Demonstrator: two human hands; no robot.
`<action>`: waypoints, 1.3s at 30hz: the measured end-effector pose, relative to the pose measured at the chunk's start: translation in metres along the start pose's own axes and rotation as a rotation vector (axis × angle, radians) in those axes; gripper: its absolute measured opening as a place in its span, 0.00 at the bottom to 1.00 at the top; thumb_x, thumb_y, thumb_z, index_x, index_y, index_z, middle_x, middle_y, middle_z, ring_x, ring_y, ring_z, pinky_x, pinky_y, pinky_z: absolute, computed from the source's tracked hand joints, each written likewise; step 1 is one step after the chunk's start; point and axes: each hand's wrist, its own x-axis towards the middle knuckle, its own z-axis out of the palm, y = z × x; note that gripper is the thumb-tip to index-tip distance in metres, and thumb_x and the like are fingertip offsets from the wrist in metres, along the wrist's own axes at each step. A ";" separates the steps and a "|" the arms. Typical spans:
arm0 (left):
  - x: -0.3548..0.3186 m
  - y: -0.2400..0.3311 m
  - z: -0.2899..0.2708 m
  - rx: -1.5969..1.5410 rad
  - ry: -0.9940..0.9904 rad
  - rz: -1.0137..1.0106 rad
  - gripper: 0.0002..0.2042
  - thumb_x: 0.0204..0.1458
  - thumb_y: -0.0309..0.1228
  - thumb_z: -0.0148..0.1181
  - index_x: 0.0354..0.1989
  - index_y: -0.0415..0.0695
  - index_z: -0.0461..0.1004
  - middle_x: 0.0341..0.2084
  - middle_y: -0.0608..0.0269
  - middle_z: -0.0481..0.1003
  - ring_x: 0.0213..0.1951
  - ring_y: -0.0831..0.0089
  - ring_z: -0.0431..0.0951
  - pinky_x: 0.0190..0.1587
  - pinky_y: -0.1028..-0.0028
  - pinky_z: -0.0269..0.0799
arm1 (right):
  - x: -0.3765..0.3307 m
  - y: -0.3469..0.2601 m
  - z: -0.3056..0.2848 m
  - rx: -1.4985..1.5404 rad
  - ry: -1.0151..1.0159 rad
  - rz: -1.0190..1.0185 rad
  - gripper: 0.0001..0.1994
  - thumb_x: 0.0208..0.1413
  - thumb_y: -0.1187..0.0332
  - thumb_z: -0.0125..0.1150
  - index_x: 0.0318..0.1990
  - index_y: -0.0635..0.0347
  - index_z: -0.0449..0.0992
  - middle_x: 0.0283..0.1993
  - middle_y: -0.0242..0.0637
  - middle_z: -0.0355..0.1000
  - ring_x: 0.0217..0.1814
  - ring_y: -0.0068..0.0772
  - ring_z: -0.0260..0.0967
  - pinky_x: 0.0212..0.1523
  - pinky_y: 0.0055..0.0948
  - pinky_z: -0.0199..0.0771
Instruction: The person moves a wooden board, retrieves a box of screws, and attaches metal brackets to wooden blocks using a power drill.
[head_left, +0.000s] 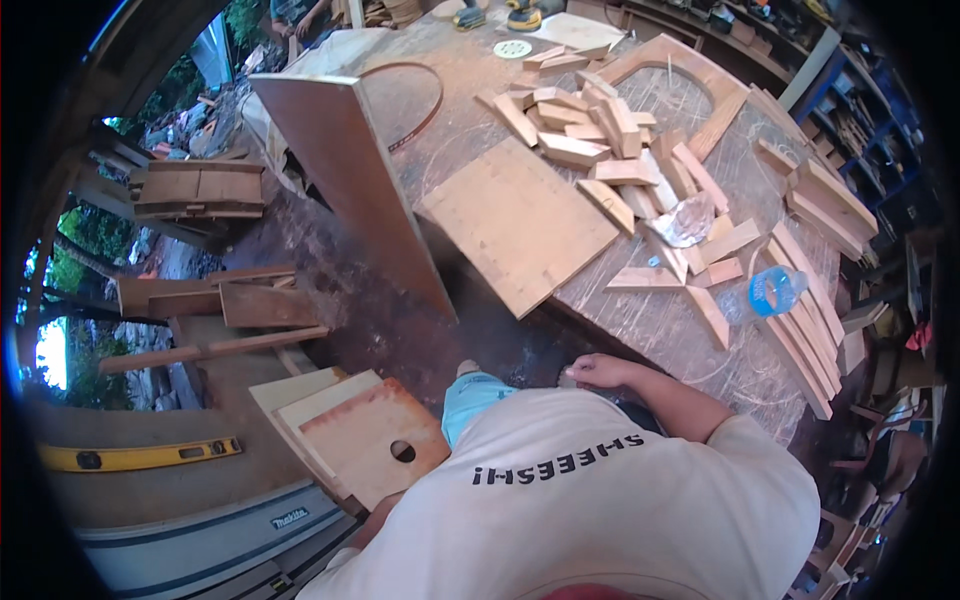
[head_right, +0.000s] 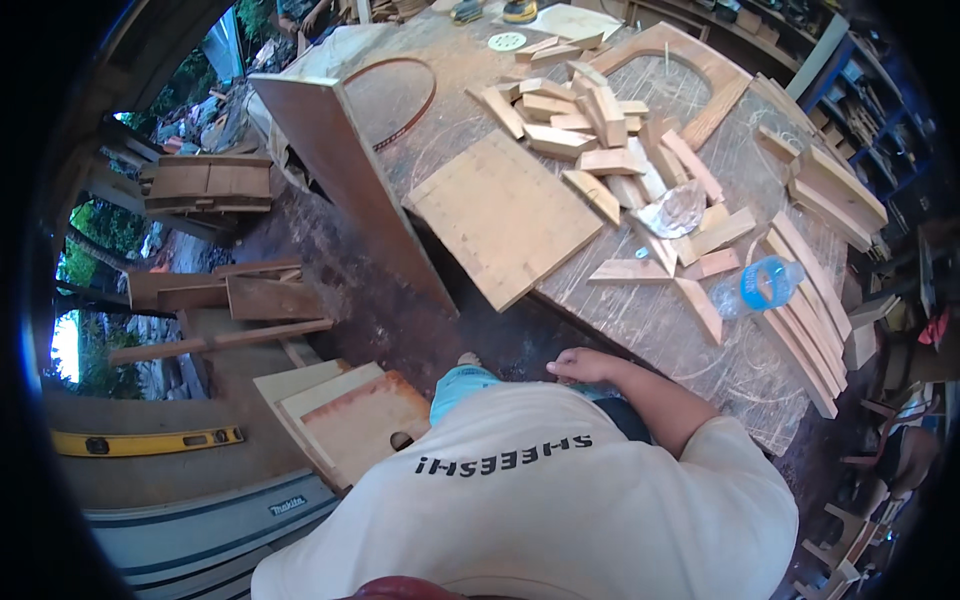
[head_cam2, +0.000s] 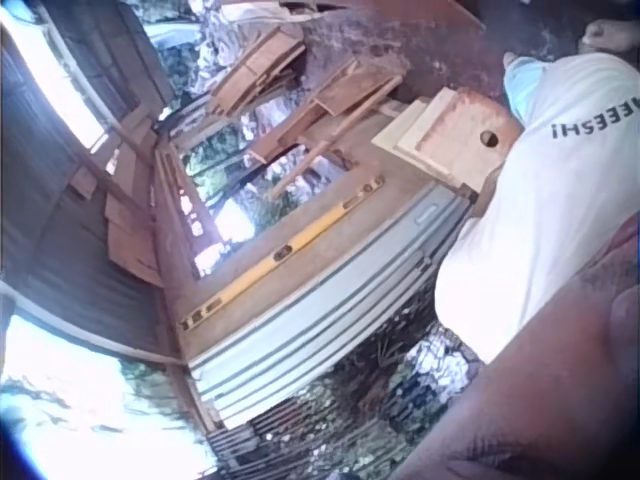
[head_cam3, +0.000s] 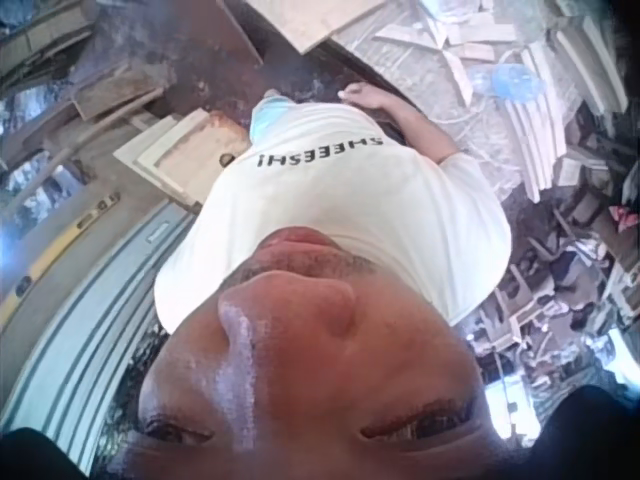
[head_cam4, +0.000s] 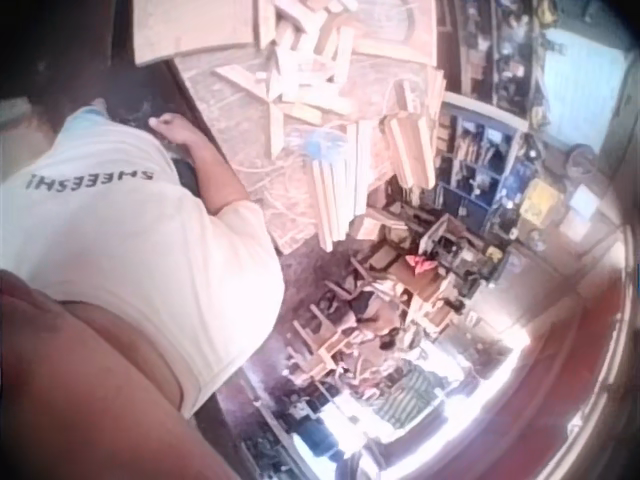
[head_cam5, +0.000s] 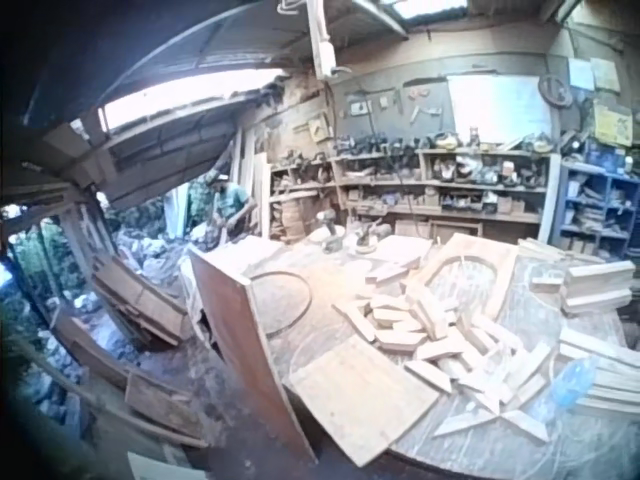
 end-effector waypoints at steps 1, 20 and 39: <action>0.004 0.003 -0.004 -0.032 -0.002 -0.014 0.09 0.55 0.31 0.56 0.33 0.37 0.79 0.32 0.59 0.78 0.30 0.71 0.77 0.35 0.69 0.74 | -0.004 -0.007 -0.004 0.064 0.020 0.023 0.25 0.60 0.45 0.53 0.40 0.62 0.76 0.34 0.36 0.76 0.36 0.27 0.73 0.38 0.28 0.73; 0.162 0.061 -0.182 -0.043 0.299 0.462 0.14 0.54 0.41 0.60 0.29 0.41 0.75 0.24 0.64 0.75 0.30 0.75 0.74 0.35 0.70 0.72 | 0.190 -0.162 0.074 -0.063 -0.149 0.114 0.21 0.61 0.48 0.55 0.38 0.60 0.76 0.33 0.31 0.74 0.36 0.20 0.67 0.40 0.26 0.70; 0.200 -0.015 -0.603 -0.480 0.661 0.254 0.14 0.55 0.40 0.58 0.29 0.40 0.76 0.21 0.64 0.75 0.27 0.75 0.75 0.32 0.71 0.72 | 0.662 -0.527 0.183 -0.144 -0.544 0.155 0.27 0.62 0.38 0.43 0.26 0.54 0.67 0.24 0.29 0.64 0.25 0.23 0.61 0.26 0.26 0.64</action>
